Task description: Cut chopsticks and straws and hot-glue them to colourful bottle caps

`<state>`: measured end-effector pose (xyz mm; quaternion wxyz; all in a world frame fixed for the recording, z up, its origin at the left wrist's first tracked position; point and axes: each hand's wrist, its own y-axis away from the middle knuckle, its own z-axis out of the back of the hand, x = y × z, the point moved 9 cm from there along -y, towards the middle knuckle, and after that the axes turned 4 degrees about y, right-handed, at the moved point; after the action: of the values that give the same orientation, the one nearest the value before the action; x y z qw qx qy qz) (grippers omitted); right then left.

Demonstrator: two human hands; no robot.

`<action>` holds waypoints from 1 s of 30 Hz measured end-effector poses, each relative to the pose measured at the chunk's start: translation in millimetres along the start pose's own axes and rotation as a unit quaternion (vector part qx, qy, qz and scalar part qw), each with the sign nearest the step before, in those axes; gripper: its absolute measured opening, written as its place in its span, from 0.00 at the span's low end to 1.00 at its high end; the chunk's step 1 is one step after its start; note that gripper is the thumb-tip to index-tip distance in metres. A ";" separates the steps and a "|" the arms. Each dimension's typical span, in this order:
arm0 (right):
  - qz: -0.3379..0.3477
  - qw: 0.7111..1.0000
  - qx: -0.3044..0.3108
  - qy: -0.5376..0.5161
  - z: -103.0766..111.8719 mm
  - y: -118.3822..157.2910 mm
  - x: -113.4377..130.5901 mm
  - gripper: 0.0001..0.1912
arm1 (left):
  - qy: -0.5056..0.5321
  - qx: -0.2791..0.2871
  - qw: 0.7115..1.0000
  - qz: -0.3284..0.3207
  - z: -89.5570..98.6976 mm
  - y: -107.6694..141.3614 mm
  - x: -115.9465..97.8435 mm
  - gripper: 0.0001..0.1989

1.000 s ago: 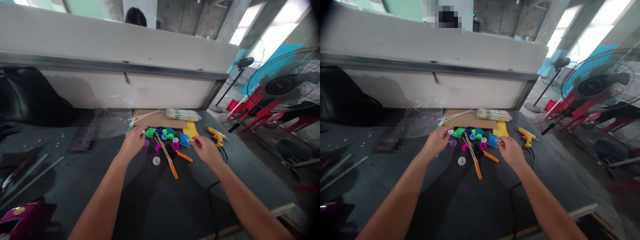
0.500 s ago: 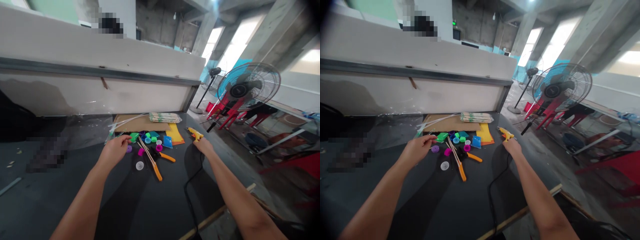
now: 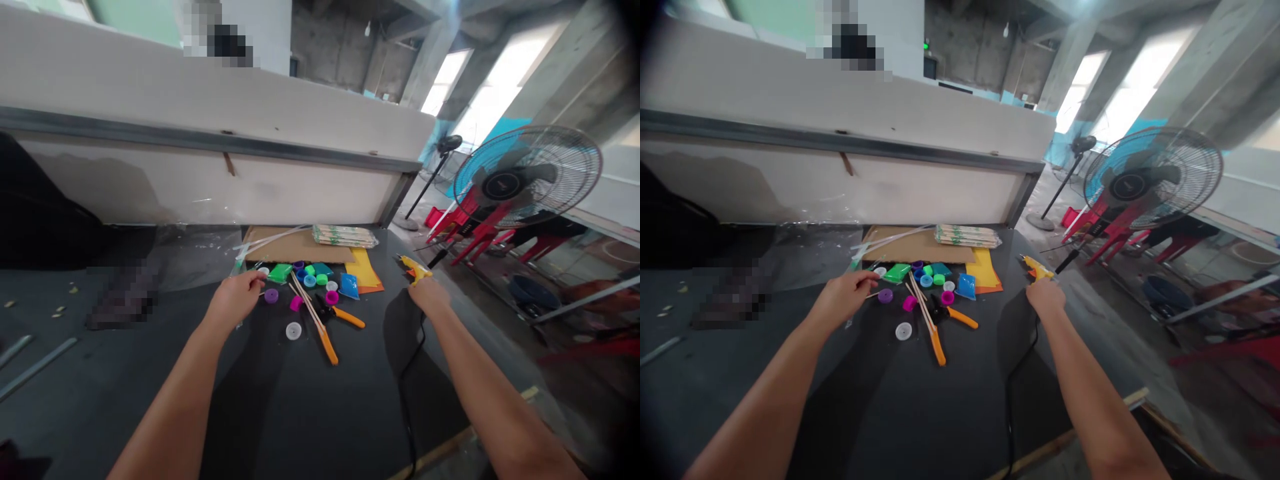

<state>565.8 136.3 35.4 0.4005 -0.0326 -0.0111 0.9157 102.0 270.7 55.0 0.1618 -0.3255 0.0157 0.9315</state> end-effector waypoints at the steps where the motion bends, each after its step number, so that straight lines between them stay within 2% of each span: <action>1: 0.006 1.000 -0.013 0.016 7.4 4.6 7.2 0.28 | -0.017 0.012 1.000 -0.006 -2.2 -0.8 0.9 0.16; 2: 0.026 0.999 -0.026 0.026 14.8 10.4 18.8 0.29 | -0.038 0.027 0.999 -0.012 -4.0 -1.6 1.8 0.15; 4: 0.109 0.993 -0.038 -0.004 27.4 27.2 54.2 0.24 | -0.082 0.058 0.995 -0.014 -5.3 -2.8 6.4 0.13; 7: 0.264 0.960 0.038 -0.082 28.6 63.9 116.0 0.14 | -0.134 0.102 0.986 0.006 -2.0 -2.3 19.1 0.14; 11: 0.370 0.919 0.049 -0.128 35.2 105.1 165.9 0.10 | -0.155 0.139 0.978 0.010 -0.7 0.8 28.3 0.13; 14: 0.422 0.893 0.056 -0.147 35.7 123.6 186.1 0.11 | -0.163 0.129 0.978 -0.021 -7.2 0.0 23.9 0.14; 19: 0.460 0.872 0.049 -0.162 39.4 141.5 210.6 0.15 | -0.188 0.099 0.976 -0.038 -18.7 -5.9 23.0 0.10; 25: 0.537 0.837 0.027 -0.103 38.0 178.5 256.6 0.21 | -0.237 0.034 0.970 -0.050 -16.1 -7.5 23.0 0.10; 28: 0.548 0.833 0.014 -0.078 35.1 185.3 270.4 0.14 | -0.250 0.001 0.966 -0.064 -13.1 -5.4 21.2 0.10; 30: 0.544 0.833 0.022 -0.099 34.5 183.2 273.4 0.10 | -0.243 -0.014 0.967 -0.071 -9.0 -4.8 20.0 0.11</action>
<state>244.1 212.9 47.5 -0.1650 0.0666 -0.0112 0.9840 94.2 279.8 36.0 0.2222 -0.0921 -0.0599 0.9688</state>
